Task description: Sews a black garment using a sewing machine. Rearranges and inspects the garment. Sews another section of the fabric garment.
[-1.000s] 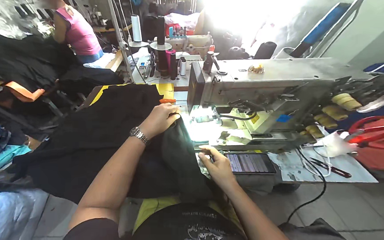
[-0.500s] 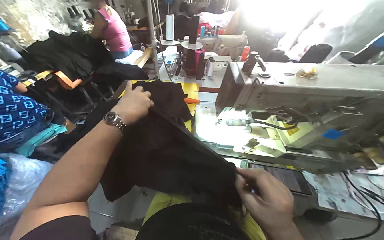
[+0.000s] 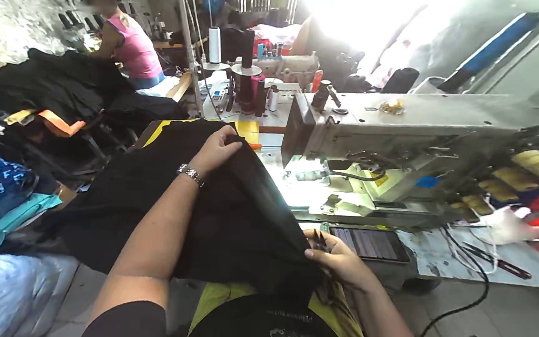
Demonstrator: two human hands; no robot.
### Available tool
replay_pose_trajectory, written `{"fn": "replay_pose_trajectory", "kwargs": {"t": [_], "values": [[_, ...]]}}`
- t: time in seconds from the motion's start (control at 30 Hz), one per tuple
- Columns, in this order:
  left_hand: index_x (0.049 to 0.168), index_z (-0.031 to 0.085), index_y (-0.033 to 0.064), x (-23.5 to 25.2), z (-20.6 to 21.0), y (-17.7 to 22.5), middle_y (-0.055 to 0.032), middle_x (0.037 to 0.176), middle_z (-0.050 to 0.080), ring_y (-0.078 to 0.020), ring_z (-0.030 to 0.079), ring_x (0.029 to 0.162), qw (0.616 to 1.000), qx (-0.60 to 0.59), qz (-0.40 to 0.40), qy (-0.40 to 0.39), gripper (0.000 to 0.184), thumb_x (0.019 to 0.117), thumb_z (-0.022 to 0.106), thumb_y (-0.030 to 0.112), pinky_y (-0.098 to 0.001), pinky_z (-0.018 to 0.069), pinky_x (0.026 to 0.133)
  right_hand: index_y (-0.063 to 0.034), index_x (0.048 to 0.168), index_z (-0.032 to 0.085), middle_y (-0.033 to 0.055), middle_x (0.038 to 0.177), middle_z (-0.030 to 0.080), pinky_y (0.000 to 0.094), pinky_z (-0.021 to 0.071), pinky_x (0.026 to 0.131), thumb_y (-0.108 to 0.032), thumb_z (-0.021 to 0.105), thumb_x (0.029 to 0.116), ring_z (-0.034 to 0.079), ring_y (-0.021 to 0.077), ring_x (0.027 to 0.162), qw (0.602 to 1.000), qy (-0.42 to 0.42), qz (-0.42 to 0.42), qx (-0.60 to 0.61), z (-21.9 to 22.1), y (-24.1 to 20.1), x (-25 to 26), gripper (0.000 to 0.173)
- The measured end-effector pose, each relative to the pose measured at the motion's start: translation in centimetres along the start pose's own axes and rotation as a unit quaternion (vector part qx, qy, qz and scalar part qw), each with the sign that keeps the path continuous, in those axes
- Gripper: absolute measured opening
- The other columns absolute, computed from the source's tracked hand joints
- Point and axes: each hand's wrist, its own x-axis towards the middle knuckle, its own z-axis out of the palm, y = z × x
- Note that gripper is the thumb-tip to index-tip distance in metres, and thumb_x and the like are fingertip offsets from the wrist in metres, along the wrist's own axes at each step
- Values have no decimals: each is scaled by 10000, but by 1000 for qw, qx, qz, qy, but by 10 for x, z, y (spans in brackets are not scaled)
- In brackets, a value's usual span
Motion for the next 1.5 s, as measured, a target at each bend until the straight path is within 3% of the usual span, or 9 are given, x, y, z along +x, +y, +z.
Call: {"fn": "replay_pose_trajectory", "kwargs": {"t": [0.1, 0.2, 0.27, 0.43, 0.6, 0.83, 1.0, 1.13, 1.5], "values": [[1182, 614, 13, 19, 29, -20, -168, 1067, 689, -271, 686, 999, 988, 150, 35, -14, 269, 1001, 658, 207, -507, 552, 918, -123, 1243, 674, -18, 796, 663, 185, 414, 449, -175, 703, 949, 496, 24, 520, 1000, -19, 1, -7, 2, 10, 7, 300], [1330, 599, 51, 21, 46, -28, -175, 1238, 645, -339, 638, 1152, 965, 263, 9, 9, 427, 974, 702, 265, -573, 495, 1011, -100, 1142, 728, 5, 930, 730, 239, 559, 655, -206, 704, 958, 660, 77, 741, 997, 27, -3, -66, 6, 10, 19, 215], [1317, 622, 55, 8, 48, -19, -177, 1283, 633, -356, 603, 1217, 958, 283, 23, 41, 391, 969, 702, 214, -591, 459, 1049, -96, 1092, 733, 2, 902, 717, 244, 561, 672, -198, 712, 946, 662, 83, 753, 995, 50, -2, -81, 8, 8, 27, 180], [1114, 709, 49, -63, 74, -2, -97, 1129, 697, -219, 685, 1054, 965, 231, 112, 51, 171, 978, 663, 140, -436, 579, 946, -75, 1061, 728, -1, 849, 706, 237, 560, 657, -162, 711, 943, 647, 72, 702, 997, 52, -9, -55, 13, 2, 38, 147], [1140, 754, 127, -107, 110, -15, -32, 1225, 710, -211, 630, 1211, 956, 254, 142, 23, 231, 1022, 583, 227, -429, 508, 1038, -95, 1094, 698, -27, 777, 668, 171, 397, 420, -88, 696, 930, 480, 10, 483, 999, 12, 8, 41, 9, 2, 31, 165], [1093, 765, 143, -114, 126, -8, -19, 1166, 725, -210, 646, 1155, 948, 274, 159, 40, 218, 1022, 574, 219, -456, 481, 1036, -75, 1129, 701, -17, 854, 684, 200, 492, 548, -147, 647, 983, 566, 38, 595, 997, 70, -10, -22, 17, -7, 41, 172], [1064, 765, 151, -124, 135, 5, -8, 1160, 716, -185, 640, 1135, 943, 275, 182, 49, 204, 1025, 580, 229, -433, 472, 1031, -65, 1105, 701, -29, 718, 637, 167, 385, 422, -126, 639, 991, 440, 8, 453, 996, 72, 19, 40, 21, -13, 44, 144], [1052, 764, 157, -132, 140, 11, -12, 1147, 718, -189, 642, 1128, 933, 288, 204, 70, 197, 1026, 585, 235, -441, 467, 1019, -77, 1009, 675, -49, 566, 511, 164, 393, 404, -147, 619, 1001, 422, 13, 409, 987, 100, 60, 107, 29, -17, 45, 90], [1033, 756, 160, -140, 146, 21, -19, 1137, 713, -197, 632, 1130, 916, 311, 234, 94, 173, 1017, 597, 227, -439, 449, 1028, -62, 930, 618, -7, 590, 514, 169, 397, 423, -135, 627, 1007, 427, 31, 428, 973, 131, 72, 173, 41, -22, 54, 106]]}}
